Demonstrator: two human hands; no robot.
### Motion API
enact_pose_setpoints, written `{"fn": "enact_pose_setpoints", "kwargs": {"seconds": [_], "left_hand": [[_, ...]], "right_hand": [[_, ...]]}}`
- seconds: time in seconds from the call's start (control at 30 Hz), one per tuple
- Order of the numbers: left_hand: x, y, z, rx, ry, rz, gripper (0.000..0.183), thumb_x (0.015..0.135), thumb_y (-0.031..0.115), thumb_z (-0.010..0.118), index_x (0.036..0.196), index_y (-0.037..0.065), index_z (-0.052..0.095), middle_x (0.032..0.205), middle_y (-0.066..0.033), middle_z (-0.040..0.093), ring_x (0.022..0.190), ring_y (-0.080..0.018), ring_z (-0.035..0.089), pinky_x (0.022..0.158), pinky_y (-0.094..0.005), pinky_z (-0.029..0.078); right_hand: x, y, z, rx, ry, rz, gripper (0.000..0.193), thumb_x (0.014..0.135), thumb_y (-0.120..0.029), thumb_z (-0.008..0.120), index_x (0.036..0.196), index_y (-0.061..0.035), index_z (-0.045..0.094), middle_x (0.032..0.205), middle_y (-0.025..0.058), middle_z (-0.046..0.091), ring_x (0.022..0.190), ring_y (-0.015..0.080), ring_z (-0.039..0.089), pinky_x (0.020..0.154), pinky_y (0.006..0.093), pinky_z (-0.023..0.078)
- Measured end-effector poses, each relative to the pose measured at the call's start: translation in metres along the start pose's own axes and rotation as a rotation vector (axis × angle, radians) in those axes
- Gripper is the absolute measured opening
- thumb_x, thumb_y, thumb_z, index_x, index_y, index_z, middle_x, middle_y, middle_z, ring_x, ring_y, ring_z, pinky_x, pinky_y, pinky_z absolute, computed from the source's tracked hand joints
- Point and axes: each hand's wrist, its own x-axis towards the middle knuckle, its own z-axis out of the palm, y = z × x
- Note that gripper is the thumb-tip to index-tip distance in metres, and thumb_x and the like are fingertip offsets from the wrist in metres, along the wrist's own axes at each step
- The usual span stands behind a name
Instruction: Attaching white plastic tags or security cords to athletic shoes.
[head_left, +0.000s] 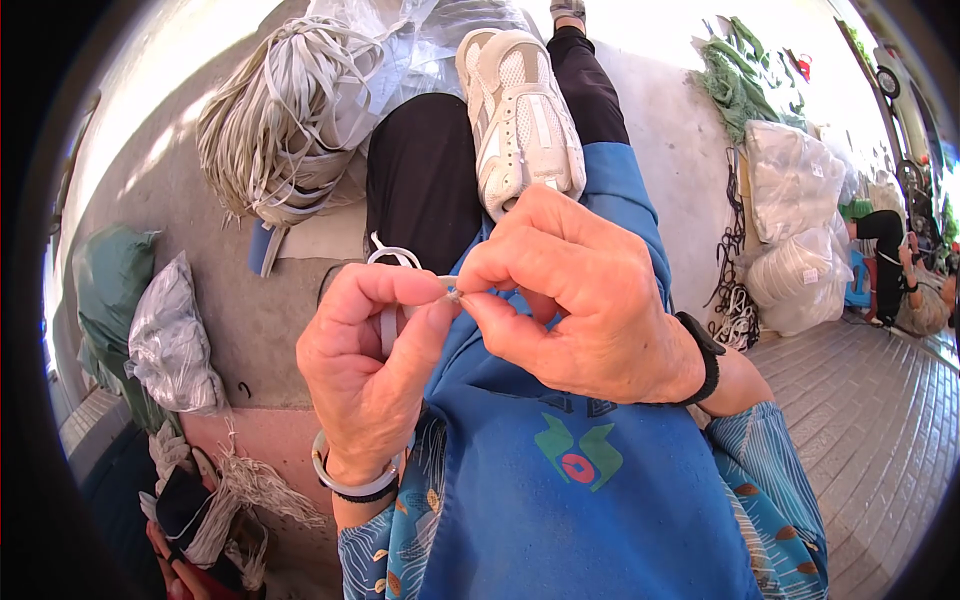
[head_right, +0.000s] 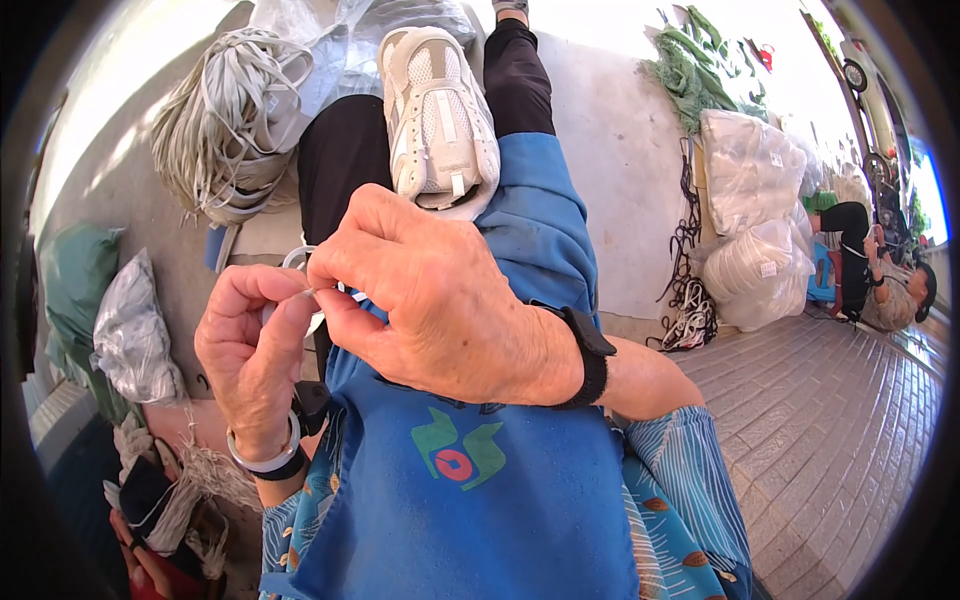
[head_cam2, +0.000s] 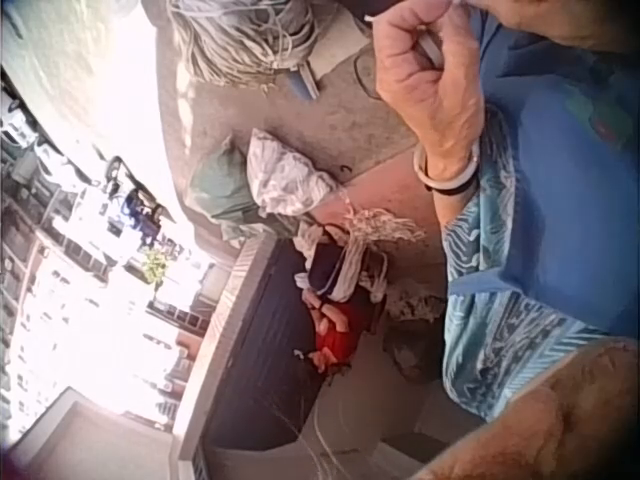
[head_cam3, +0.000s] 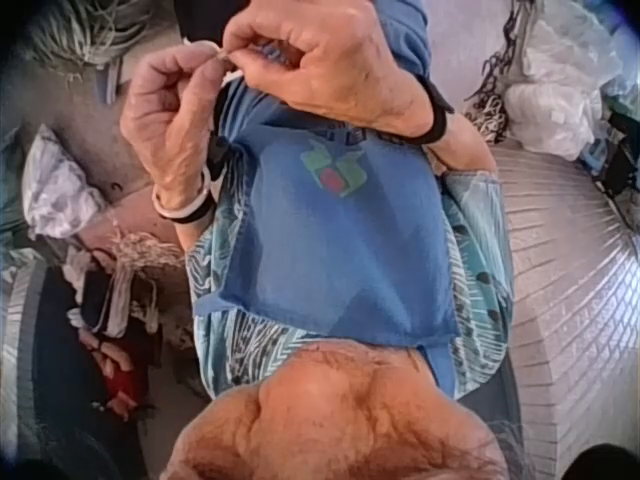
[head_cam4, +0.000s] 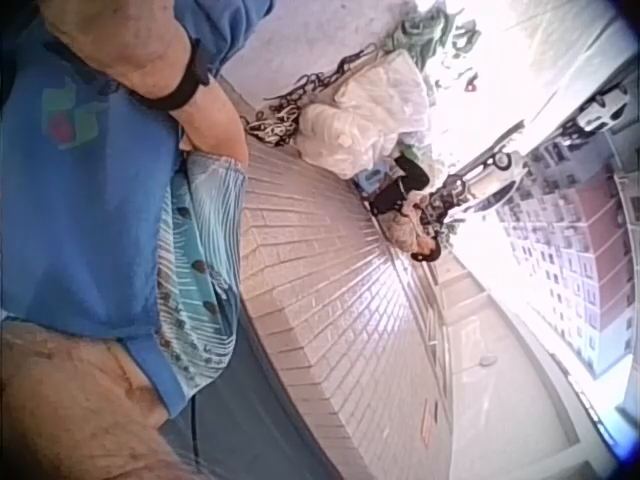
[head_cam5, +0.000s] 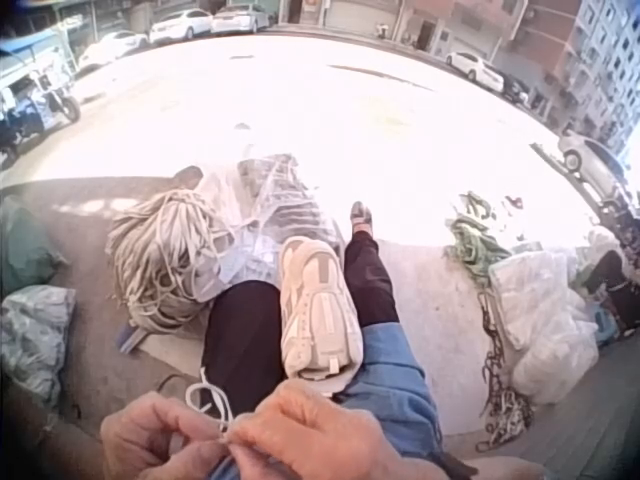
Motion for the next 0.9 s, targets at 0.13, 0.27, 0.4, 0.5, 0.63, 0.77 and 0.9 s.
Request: {"fn": "enact_pose_setpoints", "kwargs": {"seconds": [0.13,0.27,0.4,0.5,0.63,0.77,0.9], "left_hand": [[0.000,-0.007,-0.001,0.144,0.028,0.120,0.009,0.081,-0.005,0.064,0.088,-0.001,0.059,0.069,0.0041,0.055,0.055,0.0028,0.041,0.047,-0.0128,0.029],[0.001,-0.011,0.003,0.286,0.084,0.264,0.008,0.079,-0.004,0.066,0.084,0.000,0.061,0.060,0.0087,0.047,0.049,0.0036,0.033,0.043,-0.0138,0.024],[0.003,-0.012,0.001,0.334,0.072,0.260,0.008,0.079,-0.003,0.066,0.084,0.000,0.061,0.059,0.0096,0.045,0.049,0.0036,0.031,0.043,-0.0138,0.022],[0.002,-0.009,0.002,0.190,0.068,0.134,0.008,0.079,-0.003,0.066,0.084,0.000,0.061,0.060,0.0094,0.046,0.050,0.0035,0.032,0.044,-0.0136,0.022],[0.003,-0.008,0.001,0.157,0.062,0.091,0.009,0.079,-0.003,0.066,0.086,-0.001,0.061,0.062,0.0093,0.047,0.052,0.0037,0.034,0.045,-0.0133,0.023],[0.002,-0.004,0.003,0.075,0.012,0.029,0.012,0.081,-0.003,0.065,0.091,-0.002,0.059,0.072,0.0049,0.053,0.055,0.0030,0.039,0.047,-0.0129,0.029],[0.004,-0.014,-0.006,0.025,-0.080,-0.032,0.015,0.082,-0.002,0.064,0.096,-0.004,0.057,0.087,-0.0014,0.057,0.060,0.0019,0.046,0.051,-0.0129,0.036]], "right_hand": [[0.000,0.000,0.003,-0.053,0.029,-0.032,0.018,0.065,0.007,0.068,0.078,-0.0042,0.063,0.072,0.0035,0.055,0.050,0.0091,0.050,0.041,0.0229,0.039],[-0.001,0.002,0.006,-0.113,0.049,-0.087,0.019,0.064,0.007,0.067,0.078,-0.0043,0.063,0.072,0.0042,0.055,0.053,0.0123,0.053,0.042,0.0251,0.042],[-0.002,0.003,0.006,-0.237,0.042,-0.152,0.019,0.063,0.008,0.066,0.077,-0.0046,0.062,0.071,0.0040,0.054,0.051,0.0125,0.052,0.042,0.0256,0.042],[0.000,0.001,0.007,-0.090,0.074,-0.073,0.016,0.065,0.007,0.064,0.075,-0.0045,0.061,0.070,0.0028,0.053,0.050,0.0092,0.050,0.041,0.0235,0.039],[0.005,0.000,-0.002,0.033,-0.059,0.114,0.012,0.068,0.006,0.063,0.073,-0.0041,0.059,0.070,0.0000,0.053,0.051,0.0045,0.048,0.042,0.0194,0.035],[0.005,0.001,-0.002,0.261,-0.108,0.309,0.006,0.074,0.002,0.062,0.074,-0.0029,0.059,0.070,-0.0034,0.053,0.055,0.0001,0.046,0.047,0.0160,0.035],[0.005,-0.001,-0.001,0.335,-0.130,0.403,0.003,0.077,0.000,0.061,0.078,-0.0018,0.059,0.069,-0.0037,0.053,0.059,-0.0011,0.046,0.049,0.0151,0.036]]}}
